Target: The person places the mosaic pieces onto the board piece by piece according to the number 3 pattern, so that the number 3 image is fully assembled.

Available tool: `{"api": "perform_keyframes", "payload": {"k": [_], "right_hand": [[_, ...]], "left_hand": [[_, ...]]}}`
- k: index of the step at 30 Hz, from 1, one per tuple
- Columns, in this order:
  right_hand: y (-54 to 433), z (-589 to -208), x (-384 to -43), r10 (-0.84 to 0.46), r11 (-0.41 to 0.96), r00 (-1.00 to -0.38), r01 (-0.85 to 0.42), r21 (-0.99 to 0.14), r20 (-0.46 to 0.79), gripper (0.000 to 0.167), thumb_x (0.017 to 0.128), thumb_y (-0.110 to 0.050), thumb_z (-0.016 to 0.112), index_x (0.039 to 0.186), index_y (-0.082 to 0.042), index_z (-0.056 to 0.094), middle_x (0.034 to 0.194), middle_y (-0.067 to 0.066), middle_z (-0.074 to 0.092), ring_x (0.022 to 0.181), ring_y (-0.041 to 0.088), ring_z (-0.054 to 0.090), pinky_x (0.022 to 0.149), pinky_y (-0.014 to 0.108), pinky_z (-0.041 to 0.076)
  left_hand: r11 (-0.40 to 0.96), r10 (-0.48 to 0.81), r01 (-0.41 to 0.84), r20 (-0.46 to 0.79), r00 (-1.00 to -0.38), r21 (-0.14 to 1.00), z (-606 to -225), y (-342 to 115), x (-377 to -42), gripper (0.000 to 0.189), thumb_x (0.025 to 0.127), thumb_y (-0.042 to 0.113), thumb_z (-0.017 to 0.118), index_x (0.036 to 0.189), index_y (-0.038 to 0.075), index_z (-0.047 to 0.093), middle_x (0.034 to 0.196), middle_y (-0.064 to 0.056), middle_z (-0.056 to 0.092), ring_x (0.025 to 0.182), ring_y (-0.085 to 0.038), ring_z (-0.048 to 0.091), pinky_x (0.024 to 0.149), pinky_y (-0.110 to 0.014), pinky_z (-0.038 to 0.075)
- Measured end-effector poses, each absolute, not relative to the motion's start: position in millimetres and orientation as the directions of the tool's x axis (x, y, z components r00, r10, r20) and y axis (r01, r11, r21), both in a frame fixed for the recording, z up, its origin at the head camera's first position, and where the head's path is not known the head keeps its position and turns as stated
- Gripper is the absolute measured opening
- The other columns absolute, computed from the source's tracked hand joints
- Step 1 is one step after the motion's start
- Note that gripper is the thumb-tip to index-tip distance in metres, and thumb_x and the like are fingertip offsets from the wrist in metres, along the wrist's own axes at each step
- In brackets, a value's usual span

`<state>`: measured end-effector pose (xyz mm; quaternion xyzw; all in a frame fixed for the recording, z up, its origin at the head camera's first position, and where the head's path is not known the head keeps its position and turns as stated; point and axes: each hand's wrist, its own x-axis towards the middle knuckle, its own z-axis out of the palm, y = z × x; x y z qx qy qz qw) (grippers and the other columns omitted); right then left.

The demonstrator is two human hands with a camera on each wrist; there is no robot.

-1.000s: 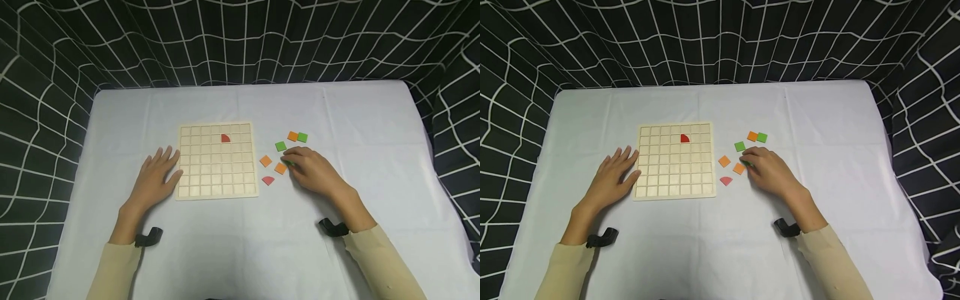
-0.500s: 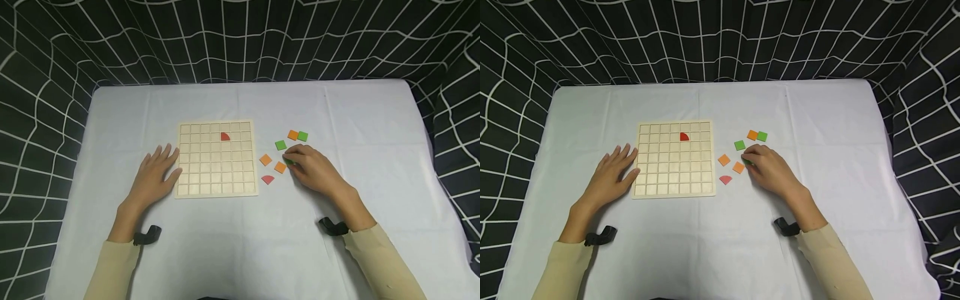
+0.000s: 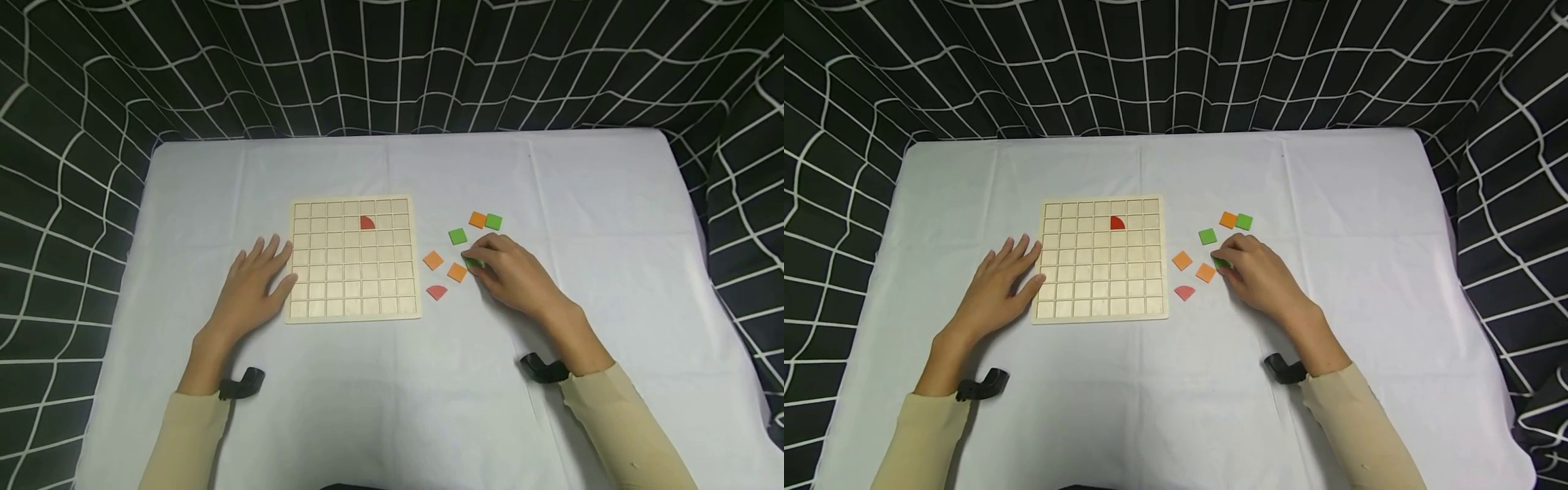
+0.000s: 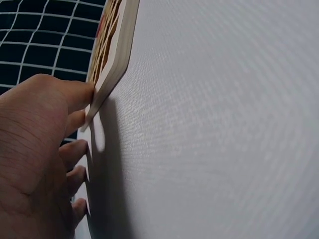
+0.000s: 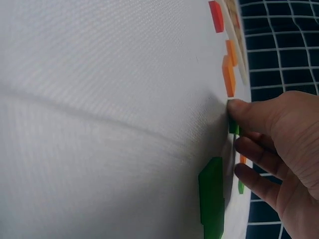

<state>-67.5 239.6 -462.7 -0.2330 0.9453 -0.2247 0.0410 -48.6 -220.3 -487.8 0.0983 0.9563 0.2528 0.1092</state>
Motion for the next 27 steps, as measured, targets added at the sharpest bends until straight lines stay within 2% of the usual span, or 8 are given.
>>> {"api": "perform_keyframes", "payload": {"k": [11, 18, 27], "right_hand": [[243.5, -461.1, -69.2, -0.428, 0.816, -0.903, -0.364, -0.450, -0.045, 0.030, 0.095, -0.005, 0.076, 0.125, -0.006, 0.078, 0.118, 0.014, 0.071, 0.115, 0.036, 0.066, 0.102, 0.054, 0.053], [245.8, -461.5, -68.5, -0.426, 0.819, -0.904, -0.371, -0.438, -0.031, 0.029, 0.095, -0.009, 0.078, 0.124, -0.004, 0.078, 0.114, 0.015, 0.074, 0.113, 0.035, 0.068, 0.101, 0.054, 0.054], [244.9, -464.3, -69.2, -0.428, 0.821, -0.904, -0.383, -0.423, -0.012, 0.026, 0.096, -0.008, 0.076, 0.121, 0.000, 0.076, 0.121, 0.018, 0.073, 0.119, 0.037, 0.066, 0.104, 0.054, 0.055]], "left_hand": [[0.849, 0.236, 0.122, -0.161, -0.958, 0.514, -488.3, -219.3, -47.5, 0.065, 0.109, 0.045, 0.051, 0.166, 0.017, 0.036, 0.176, -0.011, 0.024, 0.168, -0.037, 0.012, 0.136, -0.060, 0.004], [0.857, 0.235, 0.120, -0.173, -0.957, 0.501, -488.9, -218.8, -47.7, 0.065, 0.109, 0.046, 0.050, 0.166, 0.017, 0.035, 0.177, -0.011, 0.023, 0.168, -0.037, 0.012, 0.136, -0.060, 0.003], [0.854, 0.239, 0.126, -0.165, -0.957, 0.504, -489.4, -219.1, -48.1, 0.065, 0.109, 0.045, 0.050, 0.166, 0.017, 0.035, 0.176, -0.011, 0.023, 0.168, -0.038, 0.012, 0.135, -0.061, 0.004]]}}
